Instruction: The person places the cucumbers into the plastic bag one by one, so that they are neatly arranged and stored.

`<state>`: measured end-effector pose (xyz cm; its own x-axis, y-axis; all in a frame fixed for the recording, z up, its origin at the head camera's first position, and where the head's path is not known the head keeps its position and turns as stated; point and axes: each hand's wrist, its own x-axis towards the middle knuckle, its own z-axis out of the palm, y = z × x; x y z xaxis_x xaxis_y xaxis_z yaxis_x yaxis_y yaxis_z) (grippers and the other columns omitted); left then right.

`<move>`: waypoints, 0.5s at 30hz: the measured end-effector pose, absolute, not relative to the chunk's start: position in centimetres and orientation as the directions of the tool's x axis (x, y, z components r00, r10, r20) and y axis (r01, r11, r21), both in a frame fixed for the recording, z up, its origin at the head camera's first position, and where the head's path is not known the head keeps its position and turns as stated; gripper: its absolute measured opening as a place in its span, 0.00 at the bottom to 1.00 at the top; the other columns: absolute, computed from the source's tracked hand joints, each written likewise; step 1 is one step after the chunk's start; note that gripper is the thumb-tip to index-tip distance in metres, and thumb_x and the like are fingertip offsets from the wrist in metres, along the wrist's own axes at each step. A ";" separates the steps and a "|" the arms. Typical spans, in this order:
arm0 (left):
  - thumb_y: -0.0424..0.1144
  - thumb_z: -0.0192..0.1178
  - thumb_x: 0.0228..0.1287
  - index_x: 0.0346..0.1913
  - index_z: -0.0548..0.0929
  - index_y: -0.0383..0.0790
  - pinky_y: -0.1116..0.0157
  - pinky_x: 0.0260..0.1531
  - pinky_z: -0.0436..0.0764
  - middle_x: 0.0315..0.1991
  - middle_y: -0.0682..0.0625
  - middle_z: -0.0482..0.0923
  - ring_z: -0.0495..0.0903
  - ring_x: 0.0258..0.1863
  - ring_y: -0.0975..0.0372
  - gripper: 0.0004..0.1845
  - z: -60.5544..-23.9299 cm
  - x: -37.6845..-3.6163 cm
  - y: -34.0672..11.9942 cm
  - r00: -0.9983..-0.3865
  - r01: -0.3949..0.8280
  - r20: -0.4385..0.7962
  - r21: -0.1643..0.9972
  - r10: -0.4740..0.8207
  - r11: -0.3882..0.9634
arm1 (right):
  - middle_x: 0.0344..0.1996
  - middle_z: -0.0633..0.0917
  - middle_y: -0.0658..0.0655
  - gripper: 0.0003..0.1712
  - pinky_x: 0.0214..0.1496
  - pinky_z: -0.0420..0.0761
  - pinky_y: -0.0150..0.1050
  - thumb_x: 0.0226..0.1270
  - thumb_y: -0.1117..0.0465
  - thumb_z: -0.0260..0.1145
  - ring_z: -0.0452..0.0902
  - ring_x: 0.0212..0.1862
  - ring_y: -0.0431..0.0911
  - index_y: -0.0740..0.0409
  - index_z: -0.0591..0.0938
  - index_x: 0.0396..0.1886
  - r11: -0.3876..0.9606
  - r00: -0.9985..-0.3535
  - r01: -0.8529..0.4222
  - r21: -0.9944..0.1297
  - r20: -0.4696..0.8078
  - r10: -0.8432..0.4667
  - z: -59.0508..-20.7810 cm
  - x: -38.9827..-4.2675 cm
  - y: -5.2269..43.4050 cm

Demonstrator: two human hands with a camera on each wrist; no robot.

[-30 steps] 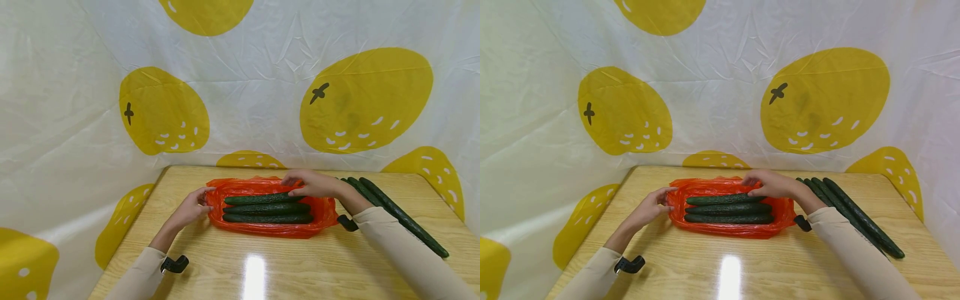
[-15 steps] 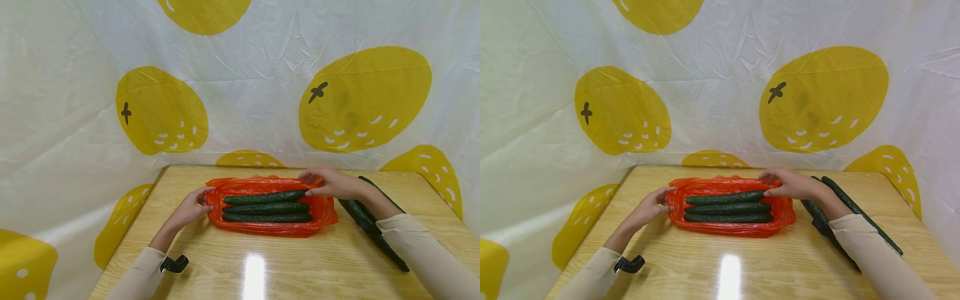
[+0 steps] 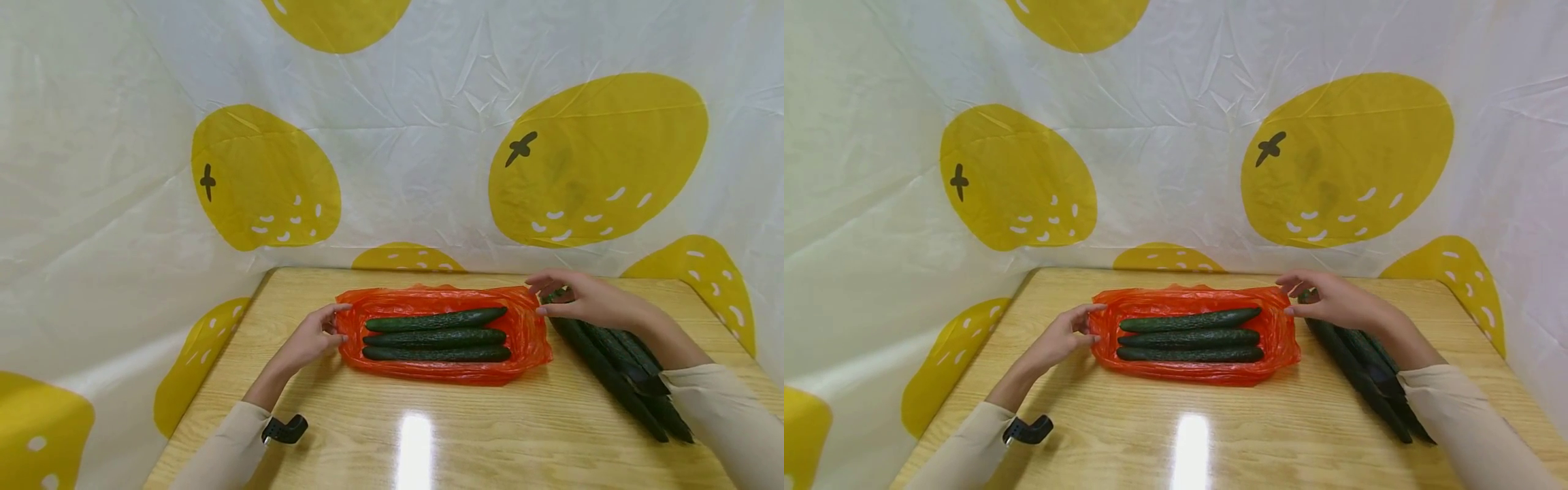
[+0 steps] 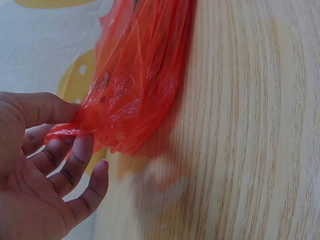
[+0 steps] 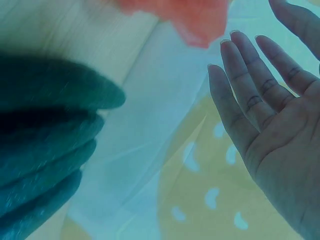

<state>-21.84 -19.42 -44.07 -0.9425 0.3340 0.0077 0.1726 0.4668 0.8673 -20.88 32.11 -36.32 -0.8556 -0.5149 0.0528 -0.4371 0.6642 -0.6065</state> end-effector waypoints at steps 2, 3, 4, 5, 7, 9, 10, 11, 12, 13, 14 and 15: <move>0.23 0.65 0.60 0.71 0.72 0.34 0.67 0.30 0.76 0.38 0.43 0.74 0.73 0.38 0.54 0.34 -44.0 -21.8 -19.4 -0.940 0.179 0.013 0.869 0.340 0.462 | 0.57 0.82 0.57 0.28 0.47 0.82 0.38 0.69 0.55 0.70 0.80 0.52 0.44 0.56 0.77 0.66 0.672 -0.862 -0.436 -0.598 0.062 -0.504 -36.5 -20.8 32.8; 0.23 0.65 0.60 0.71 0.71 0.34 0.67 0.30 0.75 0.38 0.42 0.74 0.73 0.38 0.54 0.34 -43.9 -21.8 -19.4 -0.940 0.179 0.013 0.871 0.342 0.457 | 0.57 0.82 0.57 0.27 0.47 0.82 0.37 0.69 0.56 0.71 0.79 0.52 0.43 0.56 0.77 0.65 0.676 -0.864 -0.438 -0.592 0.069 -0.499 -36.6 -20.7 33.2; 0.23 0.65 0.60 0.71 0.71 0.32 0.66 0.30 0.76 0.38 0.41 0.74 0.73 0.38 0.54 0.34 -43.5 -21.5 -19.3 -0.939 0.176 0.009 0.872 0.345 0.456 | 0.57 0.82 0.57 0.27 0.47 0.82 0.36 0.69 0.56 0.70 0.79 0.52 0.42 0.57 0.77 0.66 0.677 -0.866 -0.436 -0.593 0.071 -0.495 -36.7 -20.6 33.6; 0.23 0.64 0.60 0.71 0.70 0.31 0.65 0.30 0.76 0.39 0.40 0.74 0.73 0.38 0.54 0.34 -43.5 -21.5 -19.3 -0.938 0.179 0.011 0.873 0.348 0.453 | 0.57 0.82 0.57 0.27 0.47 0.82 0.36 0.69 0.57 0.70 0.79 0.52 0.41 0.57 0.76 0.66 0.680 -0.868 -0.434 -0.591 0.073 -0.490 -36.8 -20.5 33.9; 0.23 0.65 0.60 0.71 0.71 0.32 0.65 0.31 0.76 0.39 0.40 0.74 0.73 0.38 0.54 0.34 -43.5 -21.4 -19.3 -0.938 0.178 0.010 0.872 0.347 0.456 | 0.57 0.82 0.58 0.28 0.47 0.82 0.36 0.70 0.58 0.69 0.79 0.52 0.40 0.58 0.75 0.67 0.681 -0.873 -0.425 -0.597 0.071 -0.482 -37.1 -20.4 34.6; 0.23 0.65 0.61 0.71 0.71 0.33 0.63 0.31 0.77 0.39 0.40 0.74 0.73 0.38 0.54 0.34 -43.5 -21.4 -19.3 -0.941 0.169 0.003 0.871 0.339 0.461 | 0.57 0.82 0.58 0.29 0.47 0.82 0.36 0.71 0.59 0.68 0.79 0.52 0.40 0.58 0.74 0.69 0.683 -0.876 -0.422 -0.596 0.075 -0.477 -37.3 -20.3 35.4; 0.23 0.65 0.61 0.71 0.71 0.33 0.62 0.31 0.77 0.39 0.41 0.74 0.73 0.38 0.54 0.34 -43.5 -21.4 -19.3 -0.942 0.166 0.000 0.870 0.336 0.465 | 0.56 0.82 0.58 0.29 0.46 0.82 0.36 0.71 0.59 0.68 0.79 0.52 0.39 0.58 0.73 0.69 0.684 -0.878 -0.420 -0.596 0.079 -0.471 -37.4 -20.2 35.7; 0.24 0.65 0.61 0.71 0.72 0.35 0.63 0.31 0.77 0.39 0.42 0.74 0.73 0.38 0.54 0.34 -43.8 -21.6 -19.4 -0.943 0.167 0.002 0.869 0.332 0.467 | 0.56 0.82 0.58 0.29 0.46 0.81 0.36 0.71 0.59 0.68 0.79 0.52 0.38 0.58 0.73 0.69 0.688 -0.881 -0.419 -0.593 0.082 -0.465 -37.5 -20.2 36.1; 0.24 0.65 0.60 0.71 0.72 0.36 0.63 0.32 0.78 0.39 0.43 0.74 0.73 0.38 0.54 0.34 -43.7 -21.6 -19.4 -0.944 0.162 -0.001 0.868 0.329 0.469 | 0.55 0.82 0.59 0.29 0.45 0.81 0.35 0.71 0.60 0.68 0.79 0.51 0.37 0.58 0.73 0.69 0.685 -0.882 -0.419 -0.596 0.085 -0.464 -37.6 -20.2 36.4; 0.24 0.65 0.61 0.71 0.72 0.36 0.62 0.32 0.78 0.39 0.43 0.74 0.73 0.38 0.54 0.34 -43.7 -21.6 -19.4 -0.945 0.158 -0.004 0.869 0.326 0.469 | 0.54 0.82 0.58 0.29 0.45 0.82 0.35 0.71 0.61 0.68 0.79 0.51 0.36 0.58 0.73 0.68 0.680 -0.880 -0.422 -0.599 0.092 -0.465 -37.7 -20.2 36.7; 0.23 0.65 0.61 0.71 0.72 0.37 0.62 0.32 0.78 0.39 0.43 0.74 0.73 0.38 0.54 0.34 -43.7 -21.6 -19.4 -0.946 0.153 -0.007 0.871 0.324 0.467 | 0.54 0.82 0.59 0.28 0.44 0.82 0.35 0.70 0.61 0.68 0.79 0.50 0.36 0.59 0.73 0.68 0.681 -0.883 -0.420 -0.599 0.098 -0.459 -37.7 -20.2 37.0; 0.23 0.65 0.61 0.71 0.72 0.37 0.62 0.33 0.78 0.39 0.43 0.74 0.73 0.38 0.54 0.34 -43.6 -21.6 -19.4 -0.946 0.152 -0.008 0.872 0.324 0.466 | 0.53 0.82 0.59 0.28 0.44 0.82 0.34 0.70 0.62 0.69 0.79 0.50 0.35 0.60 0.73 0.68 0.684 -0.885 -0.419 -0.598 0.100 -0.454 -37.8 -20.2 37.3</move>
